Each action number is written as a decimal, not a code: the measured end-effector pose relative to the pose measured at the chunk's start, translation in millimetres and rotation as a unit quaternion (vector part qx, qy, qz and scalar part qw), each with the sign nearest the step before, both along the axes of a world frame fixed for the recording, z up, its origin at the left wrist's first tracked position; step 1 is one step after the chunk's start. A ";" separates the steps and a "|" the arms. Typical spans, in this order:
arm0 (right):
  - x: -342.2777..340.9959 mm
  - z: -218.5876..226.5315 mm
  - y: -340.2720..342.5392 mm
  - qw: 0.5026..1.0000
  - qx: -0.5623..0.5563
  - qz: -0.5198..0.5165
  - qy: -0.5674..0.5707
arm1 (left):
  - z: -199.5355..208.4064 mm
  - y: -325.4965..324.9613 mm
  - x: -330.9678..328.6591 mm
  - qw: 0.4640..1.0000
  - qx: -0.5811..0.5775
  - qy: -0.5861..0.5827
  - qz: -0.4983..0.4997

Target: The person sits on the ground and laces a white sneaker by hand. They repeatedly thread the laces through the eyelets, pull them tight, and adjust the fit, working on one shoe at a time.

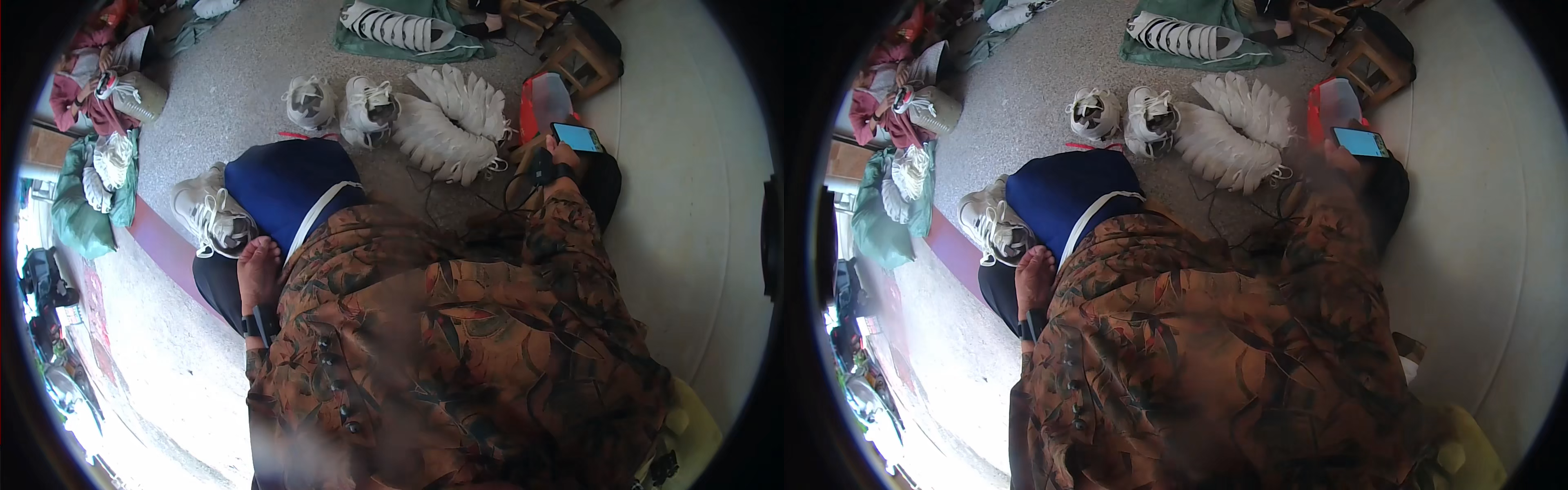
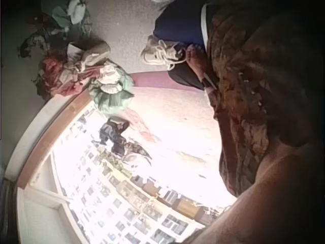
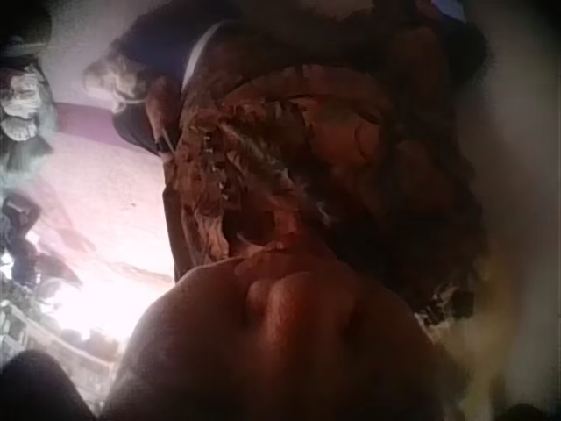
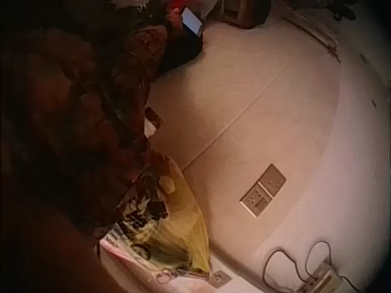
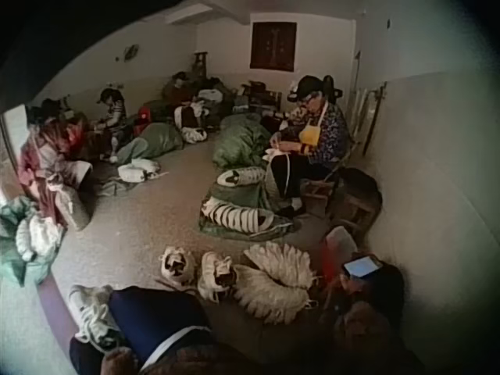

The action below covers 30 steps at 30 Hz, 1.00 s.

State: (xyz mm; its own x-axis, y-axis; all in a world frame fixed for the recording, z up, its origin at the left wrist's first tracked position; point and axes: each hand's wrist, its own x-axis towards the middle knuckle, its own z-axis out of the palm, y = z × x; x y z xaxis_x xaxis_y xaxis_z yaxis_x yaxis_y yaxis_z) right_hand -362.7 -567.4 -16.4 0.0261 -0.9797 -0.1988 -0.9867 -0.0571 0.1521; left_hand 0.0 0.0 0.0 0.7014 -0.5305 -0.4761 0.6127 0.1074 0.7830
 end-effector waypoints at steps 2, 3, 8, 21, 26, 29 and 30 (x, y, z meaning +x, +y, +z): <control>5.2 7.5 9.8 1.000 -0.005 0.000 0.013 | -0.2 -0.1 -0.8 1.000 -0.001 -0.002 0.003; 13.8 5.8 13.3 1.000 -0.004 0.004 0.011 | 4.5 4.3 2.8 1.000 0.007 -0.012 0.007; -19.4 -16.1 -7.0 0.996 -0.003 -0.077 -0.053 | 8.2 -6.7 5.4 1.000 0.016 -0.008 -0.007; 253.9 14.9 144.4 0.627 0.321 0.057 -0.708 | 22.2 8.0 -1.3 0.993 0.046 -0.103 0.042; 335.9 33.2 224.3 0.640 0.418 0.321 -0.559 | 33.6 23.7 -2.5 0.983 0.046 -0.152 0.093; 368.9 41.3 265.8 0.579 0.459 0.434 -0.515 | 53.1 38.5 6.2 0.960 0.127 -0.227 0.106; 377.0 54.4 281.4 0.579 0.444 0.476 -0.492 | 55.2 45.1 9.8 0.954 0.136 -0.241 0.116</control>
State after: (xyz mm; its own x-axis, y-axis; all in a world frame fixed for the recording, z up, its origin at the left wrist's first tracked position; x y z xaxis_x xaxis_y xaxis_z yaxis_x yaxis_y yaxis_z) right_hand 14.3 -286.0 38.0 0.9979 0.0474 -0.0435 -0.0290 -0.2714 -0.9620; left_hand 9.8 45.1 55.2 0.9567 -0.2381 -0.1673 0.1597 -0.0511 0.9858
